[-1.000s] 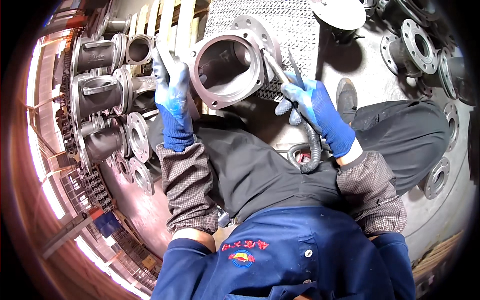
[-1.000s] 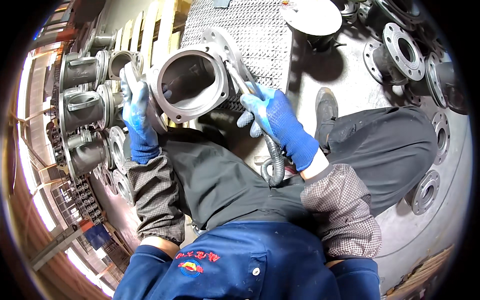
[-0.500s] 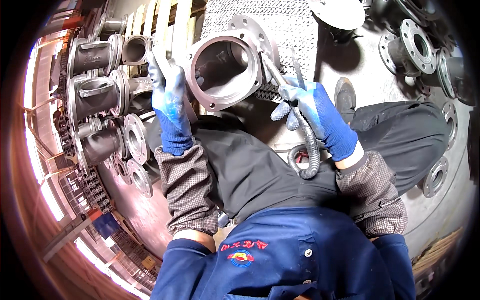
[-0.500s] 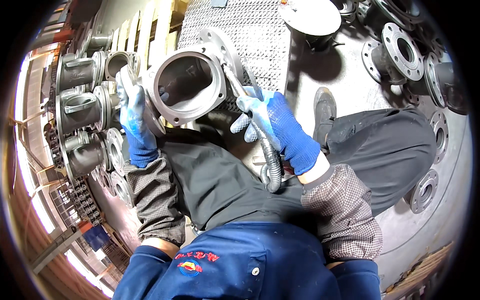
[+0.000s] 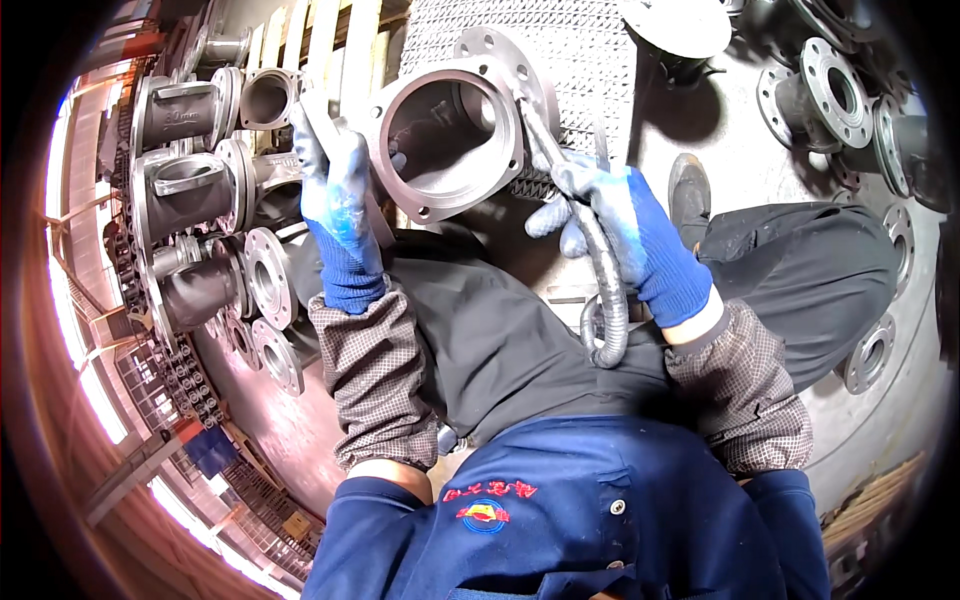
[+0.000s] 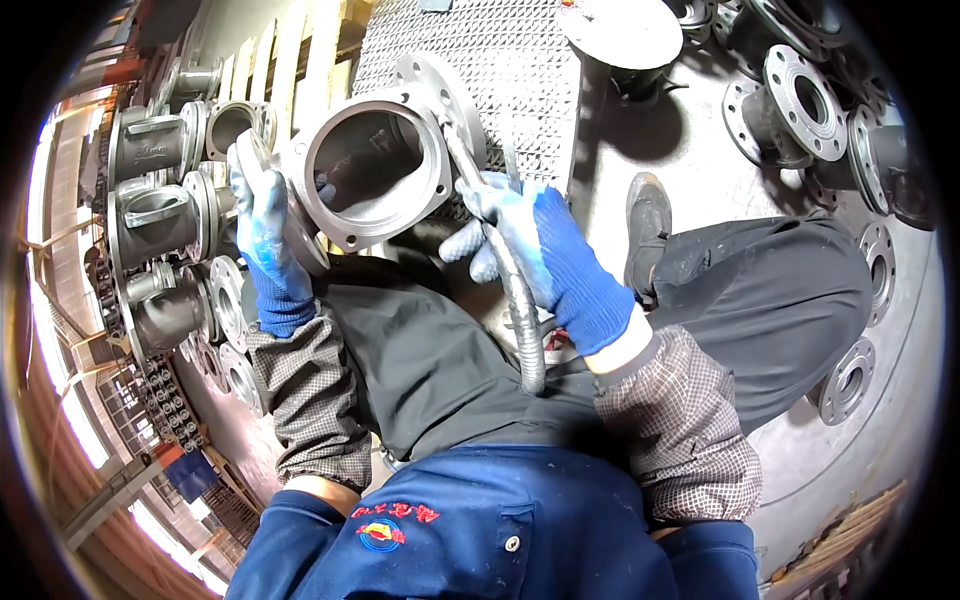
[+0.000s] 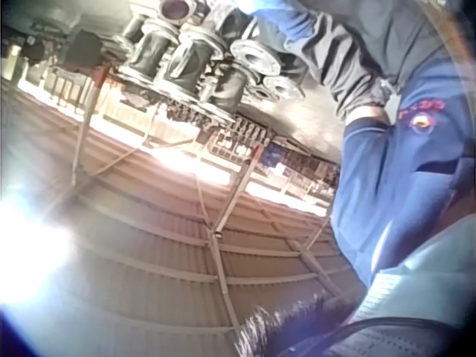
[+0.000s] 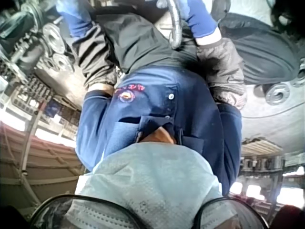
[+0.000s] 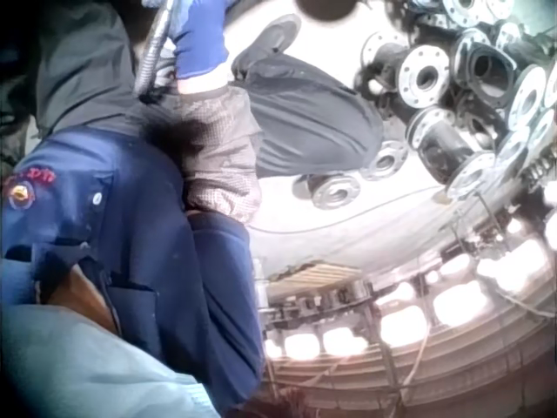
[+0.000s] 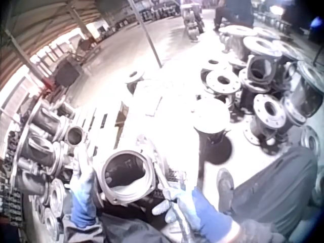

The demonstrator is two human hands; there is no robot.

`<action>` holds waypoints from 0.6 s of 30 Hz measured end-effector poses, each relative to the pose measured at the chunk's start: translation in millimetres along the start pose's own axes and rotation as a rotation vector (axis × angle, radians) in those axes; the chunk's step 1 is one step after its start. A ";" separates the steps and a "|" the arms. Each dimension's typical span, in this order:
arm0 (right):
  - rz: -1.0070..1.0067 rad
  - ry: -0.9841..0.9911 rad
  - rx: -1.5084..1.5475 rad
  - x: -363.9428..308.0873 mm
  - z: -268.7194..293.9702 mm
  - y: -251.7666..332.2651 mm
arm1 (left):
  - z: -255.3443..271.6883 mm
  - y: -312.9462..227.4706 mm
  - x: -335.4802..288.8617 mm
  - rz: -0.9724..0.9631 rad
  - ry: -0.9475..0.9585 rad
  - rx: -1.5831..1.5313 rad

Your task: The person marks the exterior surfaces of metal pipe fittings with a marker while seated on a floor surrounded by industrial equipment and similar parts.

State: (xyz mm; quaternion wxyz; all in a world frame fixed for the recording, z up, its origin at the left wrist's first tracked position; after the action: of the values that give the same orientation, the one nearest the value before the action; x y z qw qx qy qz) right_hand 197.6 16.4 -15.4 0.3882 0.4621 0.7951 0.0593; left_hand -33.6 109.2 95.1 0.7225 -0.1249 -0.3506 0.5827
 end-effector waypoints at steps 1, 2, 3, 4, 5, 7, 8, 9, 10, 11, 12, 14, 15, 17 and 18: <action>0.035 0.022 0.009 0.4 -3.8 5.1 | -1.6 -1.2 -0.5 0.022 0.004 -0.059; 0.068 0.047 0.009 -1.4 -7.8 9.9 | -3.8 -2.3 -1.6 0.045 0.008 -0.120; 0.105 0.079 0.006 -2.2 -13.5 15.5 | -2.9 -12.3 -1.8 -0.012 -0.031 -0.097; 0.048 0.049 0.059 -2.1 -9.5 7.7 | -1.0 -14.9 -1.3 -0.045 -0.053 -0.054; -0.010 0.019 0.111 -3.6 -5.8 -1.2 | 0.9 -17.8 -0.6 -0.078 -0.074 -0.011; 0.067 0.016 -0.010 -5.6 -8.2 5.4 | 1.3 -13.0 -2.0 -0.100 -0.058 0.105; 0.058 0.059 0.047 0.9 -8.4 5.1 | 0.9 -13.1 -2.4 -0.119 -0.046 0.160; 0.052 0.101 0.108 4.4 -10.9 6.0 | -1.7 -20.1 0.5 -0.141 -0.031 0.212; 0.056 0.041 0.103 3.3 -11.1 11.3 | -6.9 -16.4 1.9 -0.039 0.020 0.072; 0.017 0.020 0.090 2.9 -5.8 5.5 | -14.5 -9.7 0.3 0.127 0.074 -0.120; -0.024 0.011 0.074 3.0 -0.9 -2.8 | -17.7 -9.6 -2.0 0.300 0.089 -0.302; -0.053 -0.004 0.067 0.1 3.0 -12.9 | -12.8 -15.9 1.1 0.159 0.097 -0.211; 0.007 0.028 -0.091 -0.8 2.3 -10.7 | -11.0 -15.9 -0.5 0.093 0.106 -0.169; 0.055 0.011 0.013 0.9 7.0 -13.5 | -7.9 -2.1 5.7 0.103 0.114 -0.051; 0.036 -0.007 -0.008 -0.1 8.7 -14.0 | -6.9 -10.5 10.5 0.041 0.063 0.056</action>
State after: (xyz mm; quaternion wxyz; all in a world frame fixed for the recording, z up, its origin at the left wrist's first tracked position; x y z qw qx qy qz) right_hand 193.9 6.1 -27.8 0.3916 0.4750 0.7851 0.0679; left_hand -20.4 117.5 100.1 0.7244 -0.1302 -0.3086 0.6025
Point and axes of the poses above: each hand's wrist, its own x-axis towards the middle knuckle, its own z-axis out of the back of the hand, y = z × x, the point moved 10 cm from there along x, towards the middle knuckle, and after that the axes turned 12 degrees about x, right-handed, at the moved point
